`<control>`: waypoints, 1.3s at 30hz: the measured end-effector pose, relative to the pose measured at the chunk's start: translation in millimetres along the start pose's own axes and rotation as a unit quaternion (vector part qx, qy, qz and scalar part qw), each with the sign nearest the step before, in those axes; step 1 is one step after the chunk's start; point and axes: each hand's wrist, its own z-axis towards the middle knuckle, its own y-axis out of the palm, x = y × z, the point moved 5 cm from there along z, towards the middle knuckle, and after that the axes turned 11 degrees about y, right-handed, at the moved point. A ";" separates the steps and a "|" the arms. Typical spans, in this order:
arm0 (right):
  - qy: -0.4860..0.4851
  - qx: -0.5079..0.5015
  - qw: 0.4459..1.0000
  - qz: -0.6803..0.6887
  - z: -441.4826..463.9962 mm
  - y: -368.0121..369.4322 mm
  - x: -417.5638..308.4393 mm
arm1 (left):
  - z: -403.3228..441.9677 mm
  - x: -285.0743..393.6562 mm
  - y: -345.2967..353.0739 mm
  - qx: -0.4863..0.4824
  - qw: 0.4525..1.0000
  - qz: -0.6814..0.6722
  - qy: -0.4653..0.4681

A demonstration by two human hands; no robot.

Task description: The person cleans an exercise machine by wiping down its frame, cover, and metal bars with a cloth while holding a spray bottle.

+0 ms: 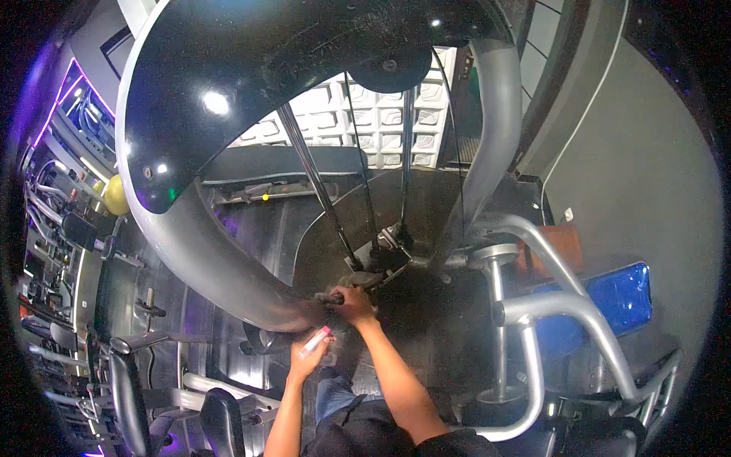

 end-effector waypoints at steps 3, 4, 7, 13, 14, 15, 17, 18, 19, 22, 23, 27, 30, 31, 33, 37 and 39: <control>0.010 0.032 0.997 0.076 -1.2 20.0 15.9 | 7.3 -1.0 1.1 -0.004 0.999 -0.034 0.021; 0.022 0.074 0.992 0.099 -2.9 20.7 18.3 | 11.7 0.5 -1.8 -0.009 0.999 -0.035 0.036; 0.087 0.132 0.969 0.188 -28.3 26.8 21.0 | -0.9 14.6 -11.1 -0.024 0.999 -0.044 0.019; 0.097 0.036 0.693 0.713 -61.5 11.7 24.6 | -26.5 12.9 -34.5 -0.014 0.996 -0.062 0.061; 0.101 0.002 0.671 0.734 -73.7 3.2 11.4 | -32.3 19.5 -42.5 0.002 0.995 -0.057 0.086; 0.104 -0.033 0.648 0.754 -89.3 -6.9 -6.2 | -38.6 28.1 -51.3 0.019 0.992 -0.052 0.110; 0.052 -0.071 0.595 0.799 -103.6 -7.5 -15.3 | -46.9 33.6 -64.5 0.027 0.993 -0.050 0.108; 0.055 -0.072 0.583 0.808 -109.6 -1.8 -17.0 | -49.2 35.6 -72.5 0.040 0.988 -0.033 0.146; 0.057 -0.074 0.572 0.815 -115.4 3.7 -19.3 | -51.1 38.6 -80.5 0.053 0.981 -0.017 0.185; 0.039 -0.118 0.604 0.787 -141.6 22.8 -29.0 | -51.7 49.0 -101.6 0.061 0.977 0.017 0.205; 0.040 -0.113 0.604 0.788 -149.8 30.6 -28.4 | -50.2 49.9 -106.5 0.057 0.977 0.014 0.205; 0.121 -0.042 0.646 0.753 -182.7 64.2 -25.2 | -47.0 55.7 -121.0 0.039 0.971 0.043 0.231; 0.143 0.029 0.650 0.745 -205.8 82.3 -23.6 | -42.4 66.2 -123.0 0.044 0.962 0.073 0.261; 0.143 0.034 0.649 0.746 -210.3 91.4 -20.9 | -41.8 66.4 -122.2 0.040 0.962 0.070 0.263; 0.129 0.126 0.639 0.748 -220.2 96.5 -17.4 | -41.0 65.3 -122.2 0.058 0.961 0.064 0.264; 0.121 0.173 0.640 0.739 -229.4 100.2 -23.0 | -38.4 58.2 -120.9 0.074 0.957 0.097 0.265; 0.126 0.182 0.622 0.751 -227.9 100.7 -24.5 | -41.0 56.7 -119.1 0.069 0.958 0.092 0.264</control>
